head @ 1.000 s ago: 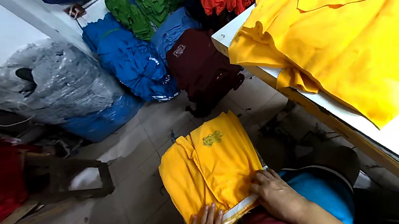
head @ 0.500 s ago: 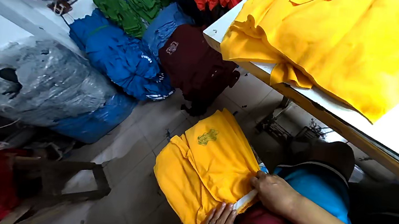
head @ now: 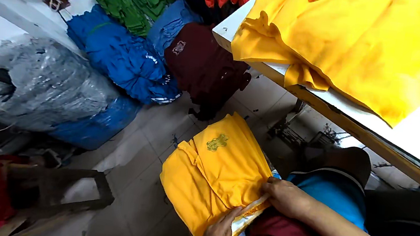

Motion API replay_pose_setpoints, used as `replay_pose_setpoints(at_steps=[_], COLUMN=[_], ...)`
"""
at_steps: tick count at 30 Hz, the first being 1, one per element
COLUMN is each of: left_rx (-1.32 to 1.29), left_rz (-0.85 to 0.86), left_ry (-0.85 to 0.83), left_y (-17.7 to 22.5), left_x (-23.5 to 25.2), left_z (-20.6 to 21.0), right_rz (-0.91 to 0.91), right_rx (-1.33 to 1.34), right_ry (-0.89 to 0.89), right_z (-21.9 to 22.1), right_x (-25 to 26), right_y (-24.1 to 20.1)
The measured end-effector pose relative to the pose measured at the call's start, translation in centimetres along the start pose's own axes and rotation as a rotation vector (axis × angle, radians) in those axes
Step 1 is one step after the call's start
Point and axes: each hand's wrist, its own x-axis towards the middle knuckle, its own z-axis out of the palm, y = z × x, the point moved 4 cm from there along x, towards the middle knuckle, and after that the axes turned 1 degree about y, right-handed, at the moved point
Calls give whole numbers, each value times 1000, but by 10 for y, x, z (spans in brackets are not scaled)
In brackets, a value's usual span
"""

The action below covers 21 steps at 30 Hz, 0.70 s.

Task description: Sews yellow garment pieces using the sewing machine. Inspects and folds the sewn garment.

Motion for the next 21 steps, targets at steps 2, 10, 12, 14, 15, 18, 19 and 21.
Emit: replay_pose_setpoints(at_steps=[2, 10, 12, 14, 15, 18, 19, 21], left_rx=[10, 86, 79, 93, 110, 195, 226, 271], left_rz=[-10, 133, 142, 150, 152, 162, 163, 136], left_ry=[-9, -1, 17, 2, -15, -37, -31, -28], left_y=[1, 0, -1, -3, -4, -3, -3, -1], left_x=[0, -8, -8, -8, -7, -8, -8, -10], left_z=[-2, -3, -5, -5, -4, 1, 2, 2], right_rz=[39, -9, -30, -51, -57, -66, -78, -107], right_rx=[-23, -32, -22, -11, -7, -27, -44, -86], right_ry=[3, 9, 37, 45, 41, 3, -8, -25], right_z=[-1, -1, -1, -1, -1, 1, 2, 4], right_x=[0, -2, -3, -2, -2, -3, -3, -3], right_y=[-2, -3, -3, -2, -2, -2, -2, -5])
